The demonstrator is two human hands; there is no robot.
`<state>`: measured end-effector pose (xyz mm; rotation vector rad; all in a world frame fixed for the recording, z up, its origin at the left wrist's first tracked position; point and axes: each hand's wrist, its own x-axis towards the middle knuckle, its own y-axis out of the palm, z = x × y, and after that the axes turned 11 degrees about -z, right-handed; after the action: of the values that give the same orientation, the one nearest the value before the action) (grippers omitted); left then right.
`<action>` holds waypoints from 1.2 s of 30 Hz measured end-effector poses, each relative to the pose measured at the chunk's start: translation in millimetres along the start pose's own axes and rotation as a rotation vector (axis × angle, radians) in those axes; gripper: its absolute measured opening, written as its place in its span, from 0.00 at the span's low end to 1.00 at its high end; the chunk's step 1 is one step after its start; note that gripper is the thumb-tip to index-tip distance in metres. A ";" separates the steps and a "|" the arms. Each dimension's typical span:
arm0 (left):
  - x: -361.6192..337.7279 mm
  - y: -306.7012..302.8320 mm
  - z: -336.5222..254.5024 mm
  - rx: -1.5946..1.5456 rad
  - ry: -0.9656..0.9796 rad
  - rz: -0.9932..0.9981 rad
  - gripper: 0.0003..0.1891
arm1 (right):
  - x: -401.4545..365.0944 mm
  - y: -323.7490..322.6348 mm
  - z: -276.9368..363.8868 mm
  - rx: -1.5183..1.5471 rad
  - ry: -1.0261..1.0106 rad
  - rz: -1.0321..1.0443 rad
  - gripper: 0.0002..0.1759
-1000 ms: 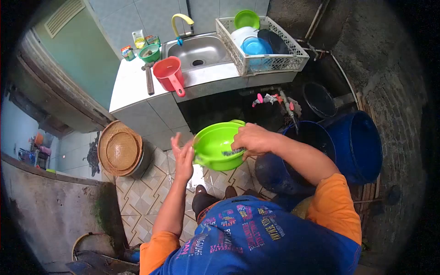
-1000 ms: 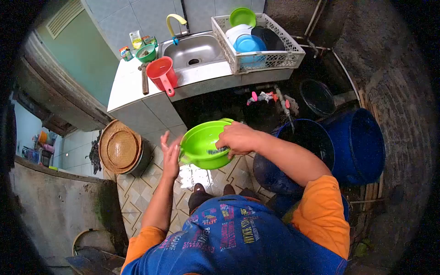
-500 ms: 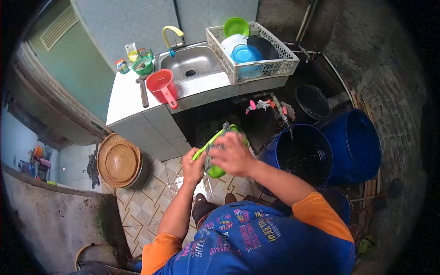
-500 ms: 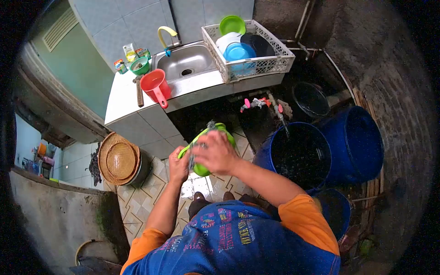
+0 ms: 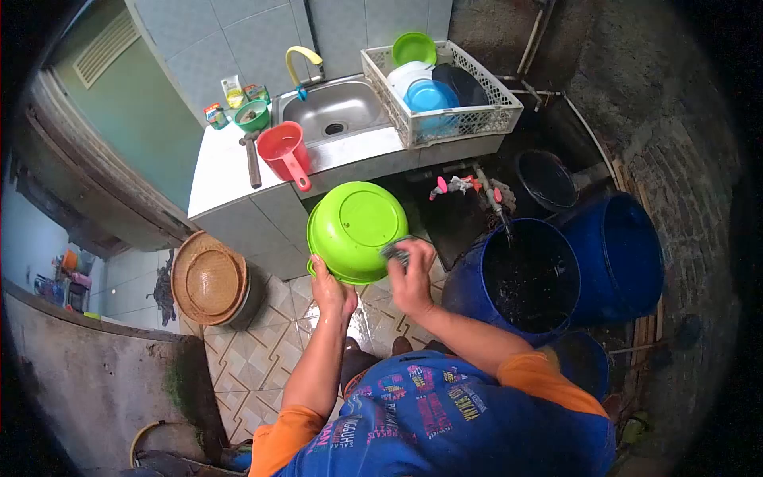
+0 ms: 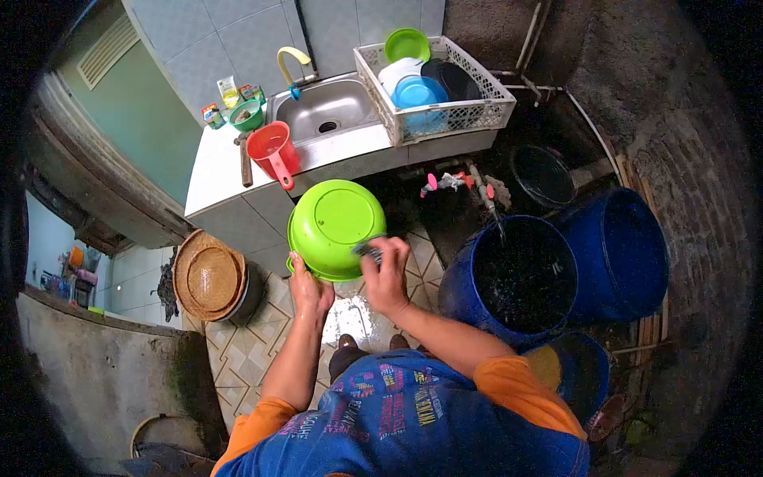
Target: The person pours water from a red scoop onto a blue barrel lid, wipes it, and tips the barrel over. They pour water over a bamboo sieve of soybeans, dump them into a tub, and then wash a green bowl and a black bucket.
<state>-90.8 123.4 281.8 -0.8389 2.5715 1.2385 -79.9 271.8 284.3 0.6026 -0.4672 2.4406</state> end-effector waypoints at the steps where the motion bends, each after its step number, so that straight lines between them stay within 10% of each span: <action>1: -2.3 0.0 0.3 0.037 0.005 -0.016 0.24 | 4.7 -9.1 9.1 -0.021 -0.281 0.150 0.13; 2: -3.5 -3.3 3.1 0.038 0.001 -0.016 0.24 | 8.6 -14.8 14.8 -0.041 -0.564 0.302 0.13; 7: -10.2 -24.1 20.8 0.312 0.085 0.071 0.24 | 31.6 -2.0 9.7 -0.100 -0.322 0.272 0.15; 9: -13.0 -22.9 14.5 0.365 0.064 0.007 0.24 | 9.4 -7.3 6.2 -0.126 -0.705 0.415 0.13; 15: -12.8 -27.6 5.4 0.435 0.154 0.034 0.19 | 41.6 -0.5 13.3 -0.050 -0.424 0.234 0.12; 19: -22.8 -23.2 -1.4 0.488 0.164 0.127 0.17 | 42.5 -6.2 51.3 -0.075 -0.885 0.517 0.09; 21: -28.2 -22.8 -9.9 0.539 0.122 0.189 0.18 | 78.1 6.4 51.4 -0.315 -0.510 0.603 0.14; 25: -30.1 -19.9 -30.1 0.405 -0.025 0.143 0.21 | 125.3 18.1 -19.6 0.379 0.617 0.941 0.13; 27: -26.5 -17.6 -41.1 0.121 -0.165 0.089 0.22 | 114.2 13.6 -29.6 0.390 0.709 0.887 0.14; 33: -5.7 -23.0 -17.2 -0.082 -0.238 -0.022 0.26 | 17.4 8.3 -14.9 0.033 -0.077 0.161 0.15; 36: -2.1 -25.4 -10.2 -0.022 -0.208 -0.062 0.26 | 1.3 -9.8 25.7 -0.086 -0.492 0.353 0.13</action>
<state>-74.1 103.9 272.2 -0.7445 2.3554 1.2654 -66.9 268.4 308.3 1.1759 -0.9397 2.5664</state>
